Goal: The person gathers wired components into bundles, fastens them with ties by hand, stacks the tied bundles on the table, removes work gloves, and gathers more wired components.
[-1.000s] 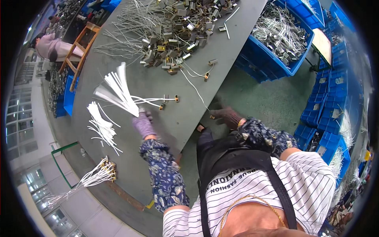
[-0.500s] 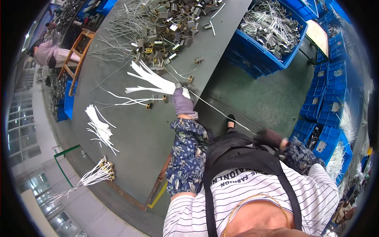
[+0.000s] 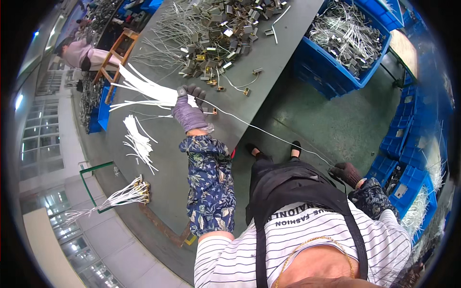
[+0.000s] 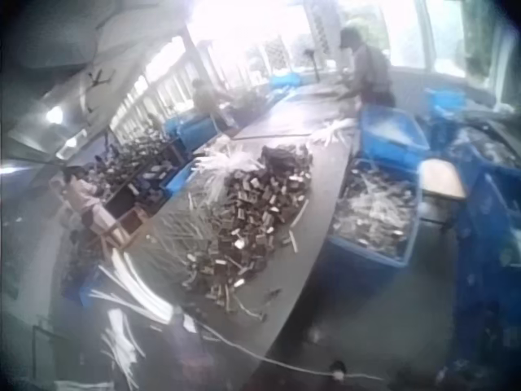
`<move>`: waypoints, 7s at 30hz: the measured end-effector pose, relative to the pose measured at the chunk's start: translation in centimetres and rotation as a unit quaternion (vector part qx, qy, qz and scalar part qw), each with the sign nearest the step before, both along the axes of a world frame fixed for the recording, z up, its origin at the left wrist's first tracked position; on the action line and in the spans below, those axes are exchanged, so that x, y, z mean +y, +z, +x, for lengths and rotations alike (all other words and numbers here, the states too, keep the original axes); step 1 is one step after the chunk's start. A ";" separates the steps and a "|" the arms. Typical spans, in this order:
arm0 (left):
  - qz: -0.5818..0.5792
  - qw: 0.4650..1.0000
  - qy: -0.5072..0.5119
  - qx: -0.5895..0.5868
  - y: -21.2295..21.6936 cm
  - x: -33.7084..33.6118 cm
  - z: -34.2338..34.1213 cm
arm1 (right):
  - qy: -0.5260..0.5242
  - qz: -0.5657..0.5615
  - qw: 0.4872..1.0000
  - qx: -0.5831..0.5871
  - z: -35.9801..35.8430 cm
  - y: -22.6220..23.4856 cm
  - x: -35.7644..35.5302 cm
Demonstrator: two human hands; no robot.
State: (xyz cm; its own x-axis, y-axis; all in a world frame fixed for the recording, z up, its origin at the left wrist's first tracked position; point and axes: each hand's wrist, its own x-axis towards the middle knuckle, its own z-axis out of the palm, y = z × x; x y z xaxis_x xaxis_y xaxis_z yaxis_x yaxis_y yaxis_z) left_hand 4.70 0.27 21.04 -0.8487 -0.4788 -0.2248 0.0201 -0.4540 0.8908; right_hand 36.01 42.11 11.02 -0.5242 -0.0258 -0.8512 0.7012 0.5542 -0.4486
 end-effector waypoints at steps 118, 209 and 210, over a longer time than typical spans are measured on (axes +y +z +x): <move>0.128 0.986 -0.069 -0.085 -8.9 6.6 6.4 | 0.071 -0.067 0.978 0.185 5.7 -6.4 1.1; 0.058 0.968 -0.234 -0.069 -6.3 -0.5 6.2 | 0.028 -0.061 0.998 0.002 0.8 -2.9 -0.2; 0.059 0.972 -0.205 -0.099 -6.1 0.3 7.3 | 0.037 -0.043 0.998 -0.019 1.1 -3.2 -0.1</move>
